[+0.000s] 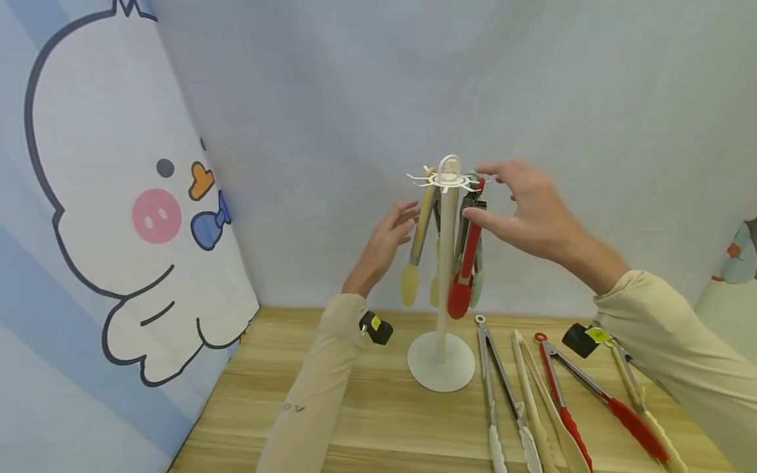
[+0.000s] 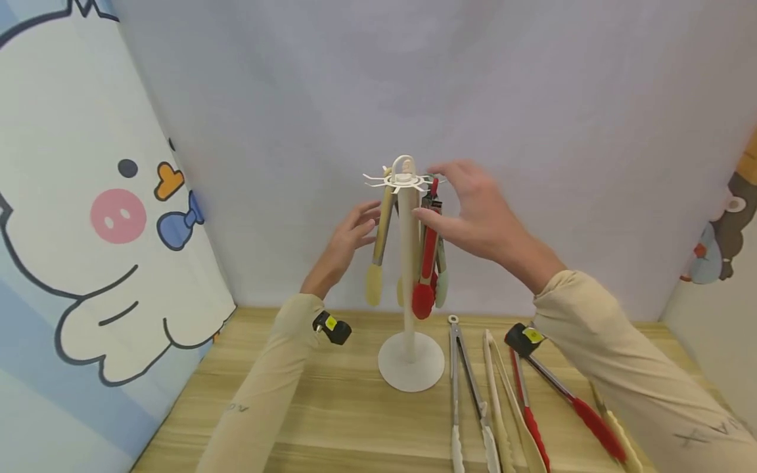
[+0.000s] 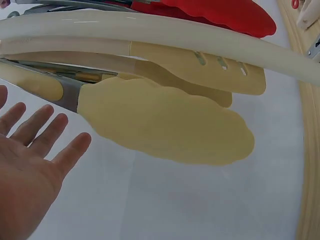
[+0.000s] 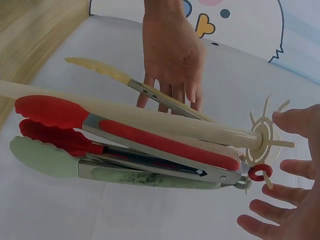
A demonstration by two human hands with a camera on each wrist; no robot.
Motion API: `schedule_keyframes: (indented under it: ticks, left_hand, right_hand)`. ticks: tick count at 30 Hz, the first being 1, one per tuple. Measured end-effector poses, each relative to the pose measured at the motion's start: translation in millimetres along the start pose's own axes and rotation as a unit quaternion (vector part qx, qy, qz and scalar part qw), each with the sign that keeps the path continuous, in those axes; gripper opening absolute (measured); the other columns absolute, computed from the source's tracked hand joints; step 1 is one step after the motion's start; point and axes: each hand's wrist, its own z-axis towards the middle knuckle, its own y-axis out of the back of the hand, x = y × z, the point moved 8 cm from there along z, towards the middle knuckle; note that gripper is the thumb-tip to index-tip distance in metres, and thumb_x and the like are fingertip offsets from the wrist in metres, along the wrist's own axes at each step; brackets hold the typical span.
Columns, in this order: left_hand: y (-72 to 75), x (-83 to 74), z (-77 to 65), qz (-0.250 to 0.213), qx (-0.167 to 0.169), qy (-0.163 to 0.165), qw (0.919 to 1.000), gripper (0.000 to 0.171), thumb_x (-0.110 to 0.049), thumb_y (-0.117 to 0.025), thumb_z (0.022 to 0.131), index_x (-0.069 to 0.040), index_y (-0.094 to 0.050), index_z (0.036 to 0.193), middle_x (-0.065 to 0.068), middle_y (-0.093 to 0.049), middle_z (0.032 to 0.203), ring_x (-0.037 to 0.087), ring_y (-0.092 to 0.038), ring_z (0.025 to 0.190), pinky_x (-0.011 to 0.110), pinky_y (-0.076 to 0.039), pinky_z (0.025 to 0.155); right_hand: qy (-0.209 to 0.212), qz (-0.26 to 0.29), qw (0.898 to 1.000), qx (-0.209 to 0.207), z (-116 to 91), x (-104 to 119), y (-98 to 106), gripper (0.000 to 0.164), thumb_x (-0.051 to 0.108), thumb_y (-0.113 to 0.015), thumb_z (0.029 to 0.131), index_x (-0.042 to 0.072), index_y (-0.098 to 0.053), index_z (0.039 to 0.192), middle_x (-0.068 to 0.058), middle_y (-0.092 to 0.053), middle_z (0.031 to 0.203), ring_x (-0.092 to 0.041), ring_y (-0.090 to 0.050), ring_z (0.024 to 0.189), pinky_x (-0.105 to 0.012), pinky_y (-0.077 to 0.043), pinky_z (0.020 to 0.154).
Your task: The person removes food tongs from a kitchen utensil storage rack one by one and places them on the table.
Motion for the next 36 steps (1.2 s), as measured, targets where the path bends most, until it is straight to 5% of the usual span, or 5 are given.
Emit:
schedule_keyframes:
  ticks: [6,10,15,28,36]
  left_hand:
    - [-12.0,-14.0,-9.5,-0.036,0.017,0.016,0.9991,0.045,-0.012,-0.032,0.102,0.001,-0.029,0.145,0.024,-0.036,0.143,0.034,-0.037,0.131,0.05,-0.032,0.104]
    - [-14.1,-4.6,-6.7,-0.048,0.019,0.023,0.9984,0.045,-0.014,-0.032,0.102,-0.003,-0.03,0.146,0.021,-0.04,0.142,0.032,-0.04,0.129,0.049,-0.034,0.102]
    - [-13.6,10.0,0.1,-0.057,0.021,0.012,0.9981,0.044,-0.016,-0.032,0.103,-0.006,-0.032,0.146,0.021,-0.048,0.136,0.031,-0.044,0.126,0.048,-0.036,0.1]
    - [-10.4,6.8,-5.4,-0.041,0.03,0.003,0.9987,0.051,-0.016,-0.049,0.095,-0.012,-0.036,0.144,0.015,-0.046,0.14,0.027,-0.042,0.129,0.045,-0.034,0.101]
    - [-5.5,4.8,-10.3,-0.031,0.049,-0.013,0.9982,0.056,-0.015,-0.055,0.093,-0.014,-0.034,0.145,0.016,-0.047,0.138,0.028,-0.044,0.126,0.048,-0.031,0.104]
  right_hand:
    - [0.048,-0.01,0.998,0.024,6,10,-15,0.051,0.022,-0.068,0.087,0.01,-0.052,0.134,-0.016,-0.05,0.132,-0.034,-0.044,0.119,-0.054,-0.035,0.095]
    - [0.06,-0.014,0.998,0.021,6,13,-18,0.045,0.018,-0.066,0.089,0.006,-0.055,0.131,-0.017,-0.05,0.133,-0.037,-0.042,0.123,-0.055,-0.034,0.097]
    - [0.071,-0.026,0.997,-0.011,9,19,-14,0.031,0.016,-0.063,0.092,0.005,-0.062,0.12,-0.016,-0.059,0.122,-0.036,-0.049,0.108,-0.052,-0.039,0.087]
    - [0.069,-0.033,0.996,-0.045,14,24,-13,0.014,0.001,-0.054,0.093,0.002,-0.066,0.1,-0.016,-0.066,0.106,-0.034,-0.052,0.094,-0.051,-0.038,0.081]
    - [0.04,-0.049,0.998,-0.031,17,23,-16,0.013,0.001,-0.05,0.094,0.006,-0.062,0.097,-0.014,-0.066,0.102,-0.033,-0.05,0.105,-0.057,-0.028,0.086]
